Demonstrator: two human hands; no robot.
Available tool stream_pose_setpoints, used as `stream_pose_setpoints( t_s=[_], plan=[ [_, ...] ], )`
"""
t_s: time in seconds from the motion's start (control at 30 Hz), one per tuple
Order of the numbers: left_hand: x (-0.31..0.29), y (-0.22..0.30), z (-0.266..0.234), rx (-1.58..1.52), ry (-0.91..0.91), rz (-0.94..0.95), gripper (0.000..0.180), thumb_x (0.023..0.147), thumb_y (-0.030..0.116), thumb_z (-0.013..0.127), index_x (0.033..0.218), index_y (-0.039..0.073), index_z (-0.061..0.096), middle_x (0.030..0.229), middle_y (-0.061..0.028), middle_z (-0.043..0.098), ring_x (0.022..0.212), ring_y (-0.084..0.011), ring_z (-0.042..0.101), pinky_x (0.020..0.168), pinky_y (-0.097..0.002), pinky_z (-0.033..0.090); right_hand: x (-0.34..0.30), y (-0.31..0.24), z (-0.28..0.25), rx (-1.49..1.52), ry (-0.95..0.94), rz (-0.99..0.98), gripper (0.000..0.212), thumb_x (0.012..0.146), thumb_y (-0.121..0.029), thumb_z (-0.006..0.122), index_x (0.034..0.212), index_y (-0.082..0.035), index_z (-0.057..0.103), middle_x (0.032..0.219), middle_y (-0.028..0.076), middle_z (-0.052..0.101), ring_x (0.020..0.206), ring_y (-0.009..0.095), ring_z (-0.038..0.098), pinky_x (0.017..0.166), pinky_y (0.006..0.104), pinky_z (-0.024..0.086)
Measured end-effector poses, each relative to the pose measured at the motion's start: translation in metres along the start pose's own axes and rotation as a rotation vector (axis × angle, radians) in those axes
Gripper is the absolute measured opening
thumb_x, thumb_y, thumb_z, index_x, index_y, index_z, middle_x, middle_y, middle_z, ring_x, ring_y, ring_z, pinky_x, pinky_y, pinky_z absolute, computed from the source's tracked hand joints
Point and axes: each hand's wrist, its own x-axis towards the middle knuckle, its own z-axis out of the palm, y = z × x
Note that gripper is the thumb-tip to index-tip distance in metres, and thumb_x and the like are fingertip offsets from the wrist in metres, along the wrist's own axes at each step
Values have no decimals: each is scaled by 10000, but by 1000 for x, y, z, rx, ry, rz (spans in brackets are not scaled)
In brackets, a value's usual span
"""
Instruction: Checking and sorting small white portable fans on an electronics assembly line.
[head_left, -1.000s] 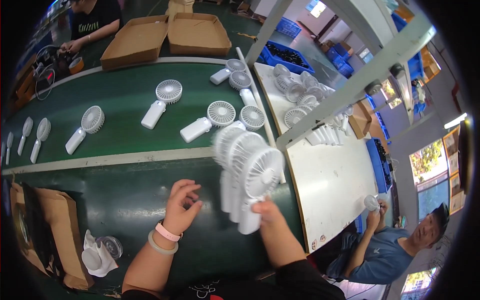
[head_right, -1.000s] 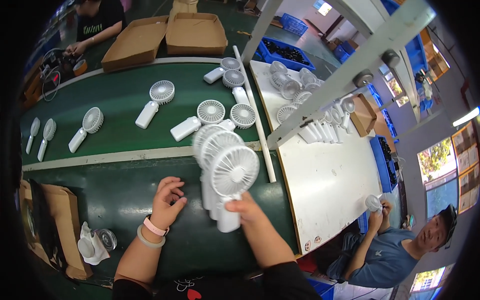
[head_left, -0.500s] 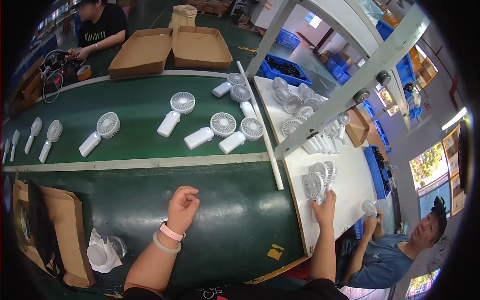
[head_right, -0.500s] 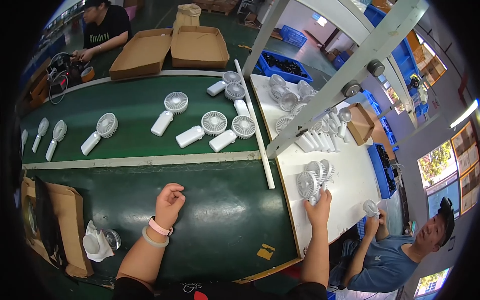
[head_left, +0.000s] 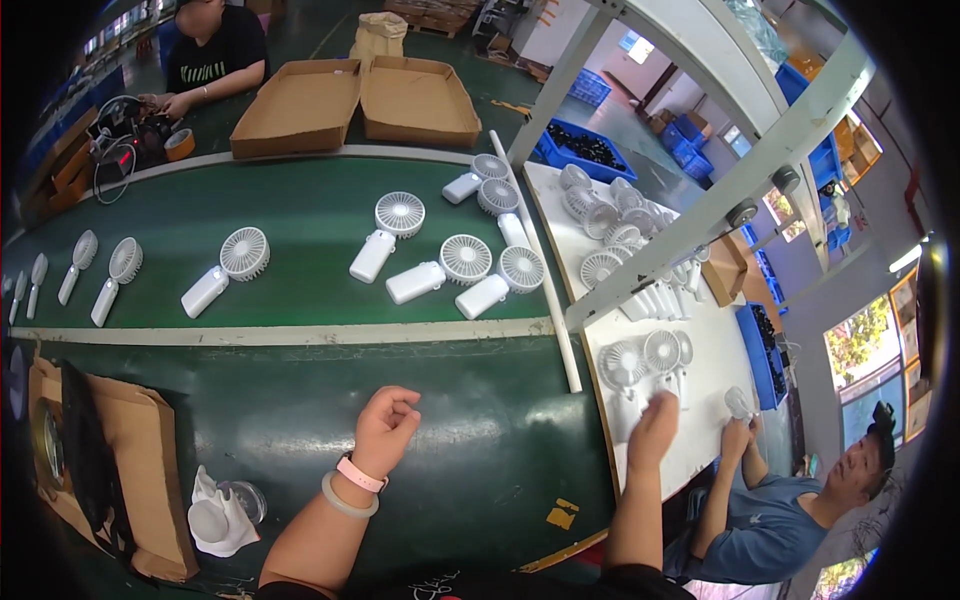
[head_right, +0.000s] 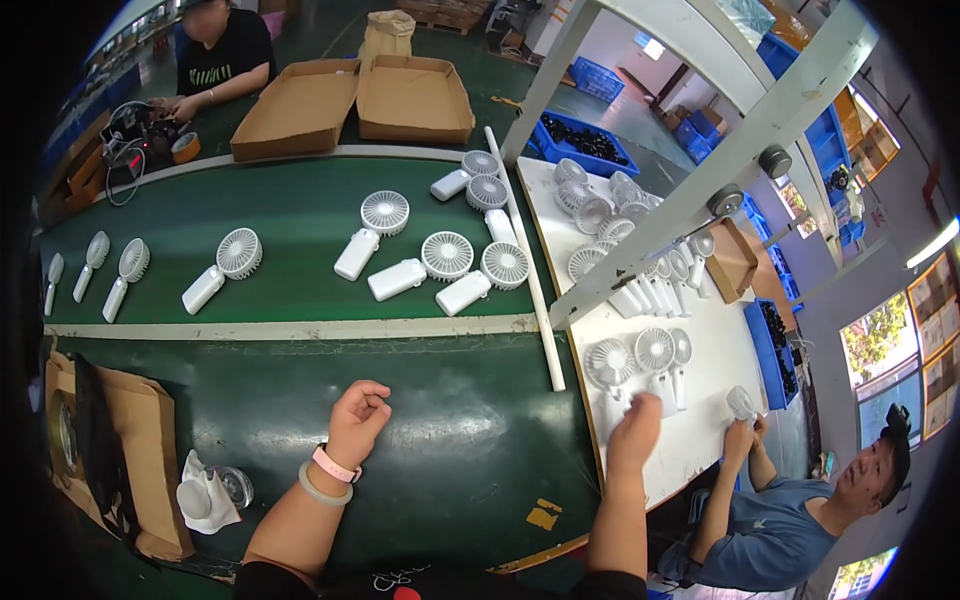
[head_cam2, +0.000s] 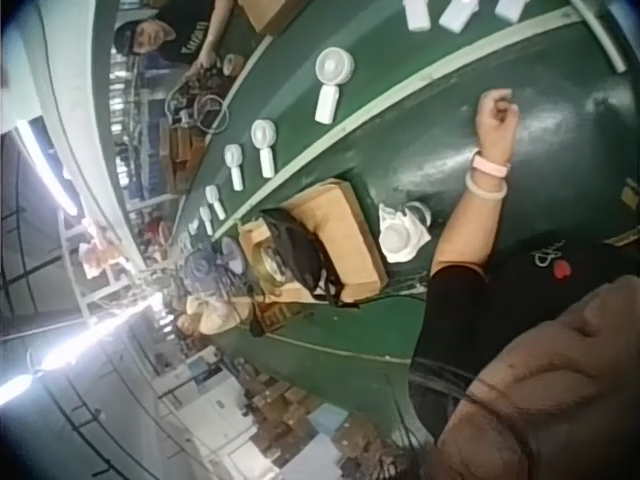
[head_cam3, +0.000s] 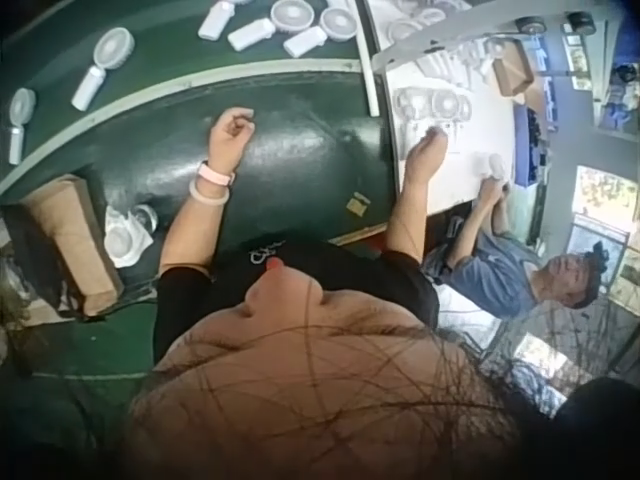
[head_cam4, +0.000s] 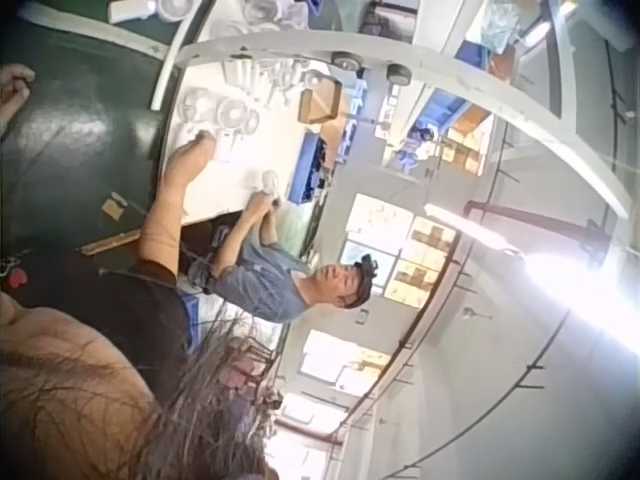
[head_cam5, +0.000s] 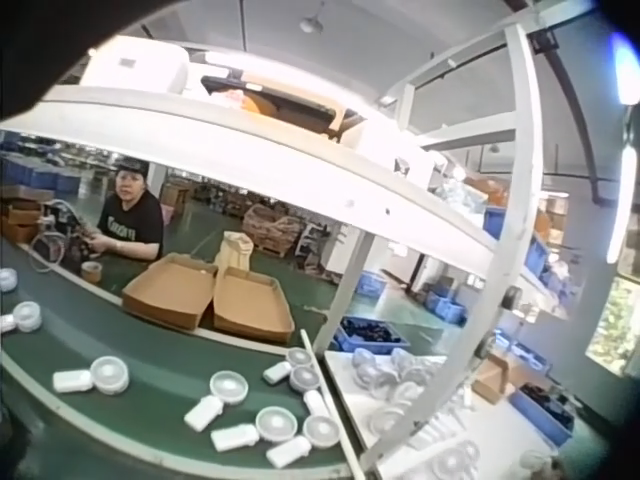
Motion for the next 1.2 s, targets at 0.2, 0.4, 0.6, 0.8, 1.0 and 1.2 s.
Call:
stream_pose_setpoints(
  t_s=[0.2, 0.4, 0.6, 0.8, 1.0, 1.2],
  plan=[
    [0, -3, -9, -33, 10, -68, 235, 771, -92, 554, 979, 16, 545, 904, -12, 514, 739, -45, 493, 610, -169, 420, -28, -29, 46, -141, -352, -106, 477, 738, -173, 659, 1142, 1, 476, 1110, 233, 489, 1018, 381, 482, 880, 427, 392],
    [2, -3, -4, -23, 1, -72, 244, 781, -86, 548, 997, 26, 538, 843, -3, 528, 727, -37, 485, 613, -164, 393, -36, -27, 32, -253, -487, 177, 726, 677, -204, 718, 1260, 23, 351, 1042, 236, 474, 923, 380, 504, 796, 405, 428],
    [3, 2, -3, 13, 23, -81, 224, 789, -77, 540, 988, 26, 541, 798, 9, 536, 687, -32, 482, 594, -159, 379, -40, -26, 19, 532, -542, 559, 616, 769, -187, 601, 1274, 36, 328, 1060, 219, 498, 886, 305, 527, 720, 372, 464],
    [2, 1, -6, 55, 36, -73, 224, 777, -80, 552, 975, 25, 548, 810, -4, 549, 690, -34, 493, 598, -165, 396, -34, -77, 13, 1985, -1019, 987, 604, 790, -325, 555, 1231, 26, 338, 1026, 205, 476, 687, 187, 489, 404, 201, 394],
    [3, -2, -5, 37, 24, -93, 219, 774, -68, 560, 975, 21, 551, 815, -21, 557, 673, -45, 508, 578, -175, 414, -26, -111, 45, 2275, -1248, 947, 601, 813, -283, 559, 1243, 35, 285, 943, 193, 452, 549, 142, 450, 361, 196, 367],
    [2, -3, -9, 69, 27, -100, 197, 766, -69, 558, 948, 6, 569, 871, -26, 538, 689, -64, 532, 603, -191, 446, -19, -139, 71, 2240, -1339, 964, 584, 838, -299, 529, 1264, 7, 272, 830, 168, 487, 398, 125, 414, 334, 217, 349]
  ],
)
